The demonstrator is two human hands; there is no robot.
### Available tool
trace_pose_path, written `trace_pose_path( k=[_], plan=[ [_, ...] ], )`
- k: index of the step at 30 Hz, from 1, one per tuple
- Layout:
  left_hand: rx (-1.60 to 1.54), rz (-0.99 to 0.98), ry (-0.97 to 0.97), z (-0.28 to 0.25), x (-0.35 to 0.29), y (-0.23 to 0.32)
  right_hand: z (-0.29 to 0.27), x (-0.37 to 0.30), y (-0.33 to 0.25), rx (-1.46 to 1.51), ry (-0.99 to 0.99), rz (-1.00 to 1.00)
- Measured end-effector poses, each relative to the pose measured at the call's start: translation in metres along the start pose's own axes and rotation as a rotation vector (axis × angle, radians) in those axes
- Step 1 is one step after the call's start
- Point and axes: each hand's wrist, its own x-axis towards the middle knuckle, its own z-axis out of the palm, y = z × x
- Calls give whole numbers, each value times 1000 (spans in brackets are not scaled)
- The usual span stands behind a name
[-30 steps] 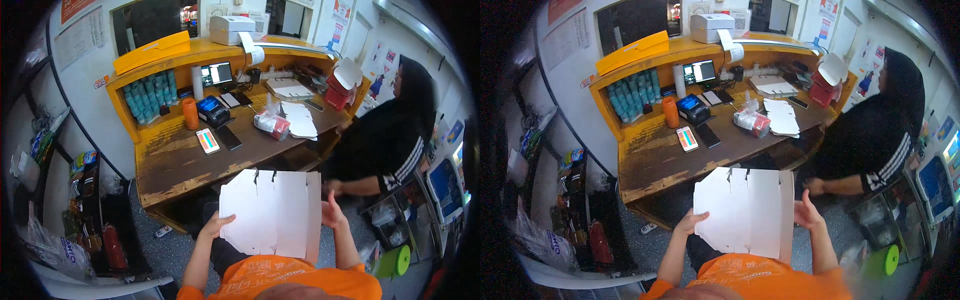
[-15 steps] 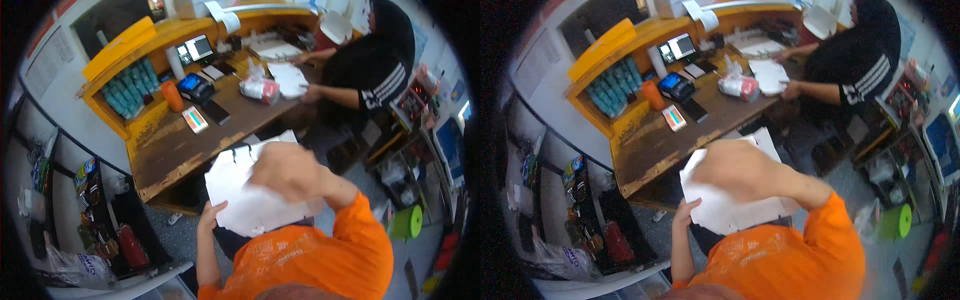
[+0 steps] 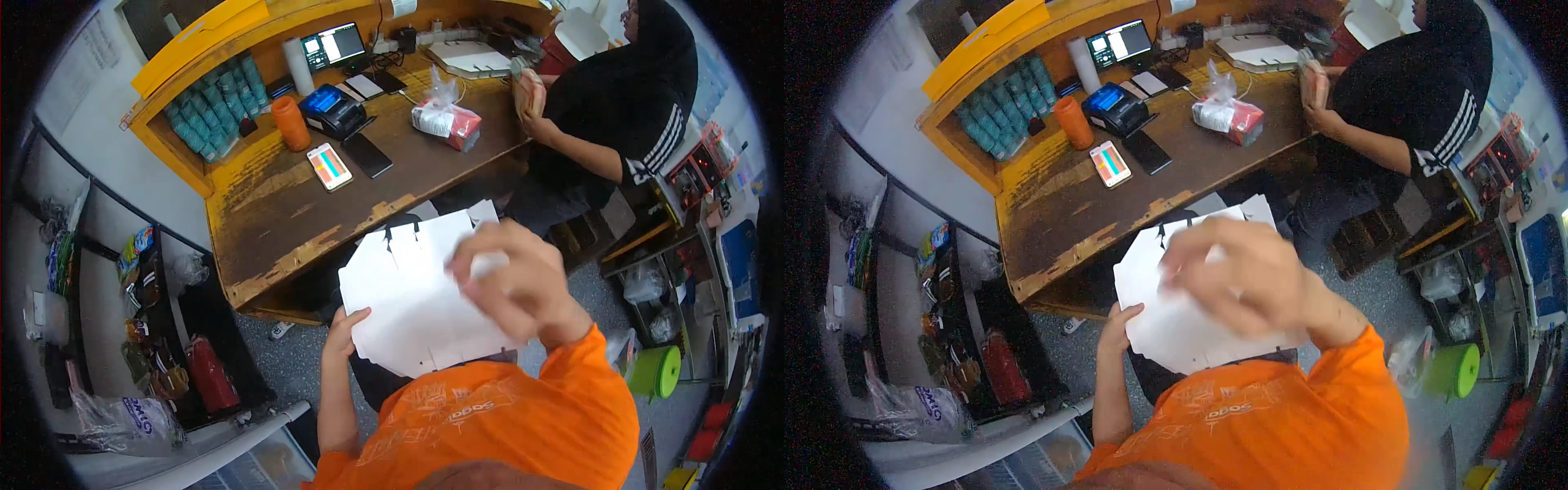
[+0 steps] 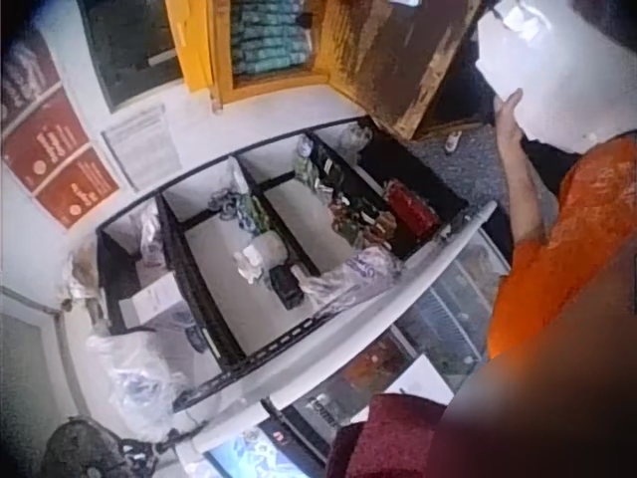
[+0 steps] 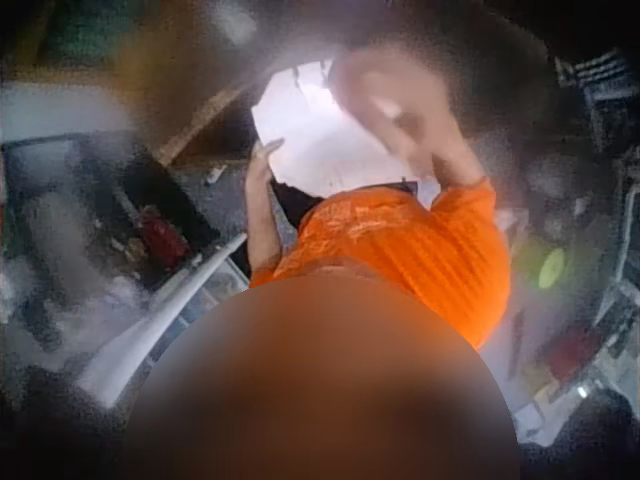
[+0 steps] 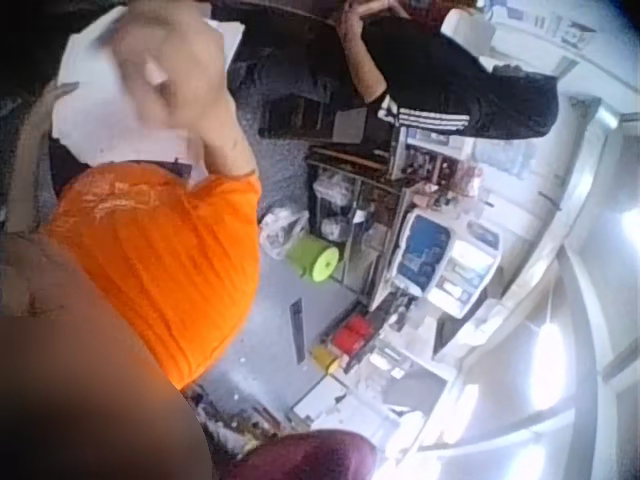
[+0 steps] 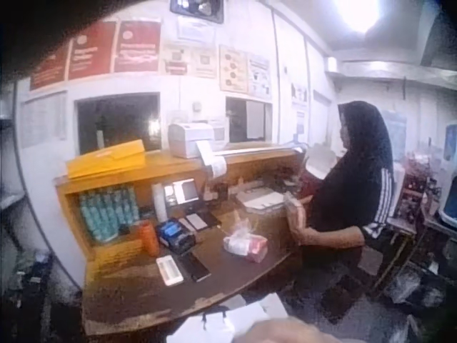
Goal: The person retrieves a small orange container from a freezer, walks to a counter, and assembles multiple white and red cardboard food boxes by hand. They fold and snap the boxes into shape, stacking them on the counter while another person works nearby.
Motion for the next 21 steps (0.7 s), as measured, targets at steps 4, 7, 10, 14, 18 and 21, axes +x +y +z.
trace_pose_path(
  k=[4, 7, 10, 14, 18, 21],
  plan=[
    [76, 15, 122, 6, 6, 8, -21, -63, 102, -278, 104, 413],
    [61, -12, 104, 17, 11, 9, -49, -158, 179, 47, 525, 917],
    [11, -23, 117, 11, 20, -2, -33, -233, 214, 428, 514, 1366],
    [28, 5, 163, 9, 24, -5, 29, -276, 197, 728, 292, 1723],
    [164, 140, 119, 36, 11, 27, 43, -269, 181, 866, 275, 1591],
    [199, 298, 25, 52, -2, 65, 40, -247, 183, 923, 230, 1460]
  ],
)
